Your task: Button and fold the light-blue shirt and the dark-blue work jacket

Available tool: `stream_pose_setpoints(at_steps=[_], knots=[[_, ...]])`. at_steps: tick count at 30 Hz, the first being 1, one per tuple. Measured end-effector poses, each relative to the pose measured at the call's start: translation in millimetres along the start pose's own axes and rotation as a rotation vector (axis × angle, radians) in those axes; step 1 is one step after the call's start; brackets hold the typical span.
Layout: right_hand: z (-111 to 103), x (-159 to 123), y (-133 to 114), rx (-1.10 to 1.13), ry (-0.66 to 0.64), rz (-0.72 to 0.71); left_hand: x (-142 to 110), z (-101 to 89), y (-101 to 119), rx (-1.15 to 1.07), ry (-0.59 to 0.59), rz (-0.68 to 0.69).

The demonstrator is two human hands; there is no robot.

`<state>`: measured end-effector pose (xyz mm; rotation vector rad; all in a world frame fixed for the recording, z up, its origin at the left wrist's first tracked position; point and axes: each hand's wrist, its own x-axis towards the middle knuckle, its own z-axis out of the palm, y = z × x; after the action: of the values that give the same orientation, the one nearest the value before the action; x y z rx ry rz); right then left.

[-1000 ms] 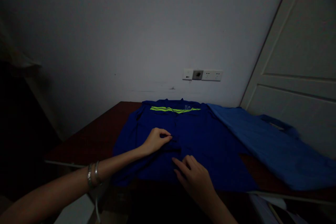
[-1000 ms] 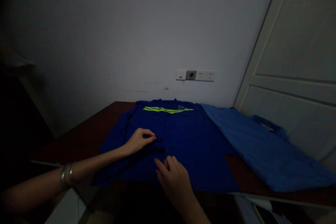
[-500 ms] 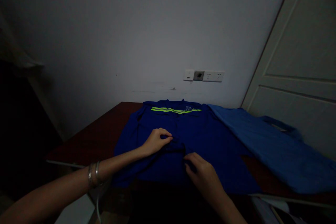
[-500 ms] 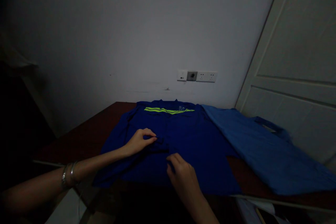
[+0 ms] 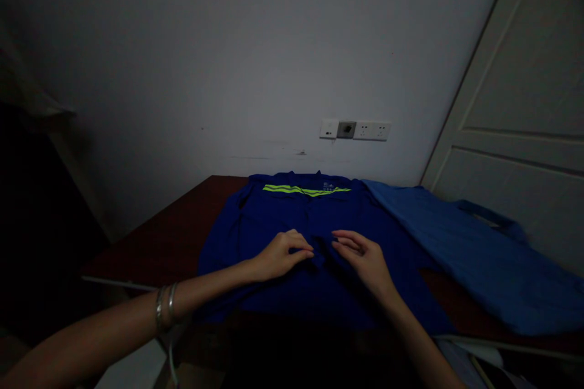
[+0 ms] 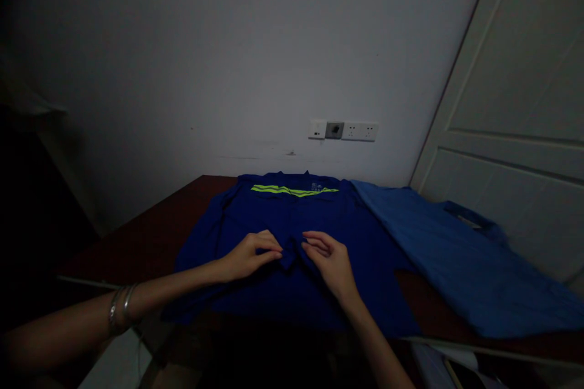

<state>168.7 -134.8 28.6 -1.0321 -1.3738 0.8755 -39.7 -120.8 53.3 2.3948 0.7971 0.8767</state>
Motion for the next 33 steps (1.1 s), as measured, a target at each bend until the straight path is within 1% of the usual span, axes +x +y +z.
stream_pose_setpoints(at_steps=[3, 9, 17, 25, 33], knots=[[7, 1, -3, 0.009, -0.018, 0.002, 0, 1.9, 1, 0.016, 0.006, -0.012], [16, 2, -6, 0.025, -0.089, -0.004, 1, 4.9, 3, 0.046, 0.040, -0.084], [16, 3, -2, 0.035, -0.132, 0.015, 4, 9.5, 1, 0.045, 0.067, -0.124], [16, 3, 1, 0.049, -0.146, 0.044, 5, 11.0, 1, 0.031, 0.082, -0.177], [16, 4, 4, 0.033, -0.168, 0.044, 5, 11.3, 1, 0.050, 0.098, -0.153]])
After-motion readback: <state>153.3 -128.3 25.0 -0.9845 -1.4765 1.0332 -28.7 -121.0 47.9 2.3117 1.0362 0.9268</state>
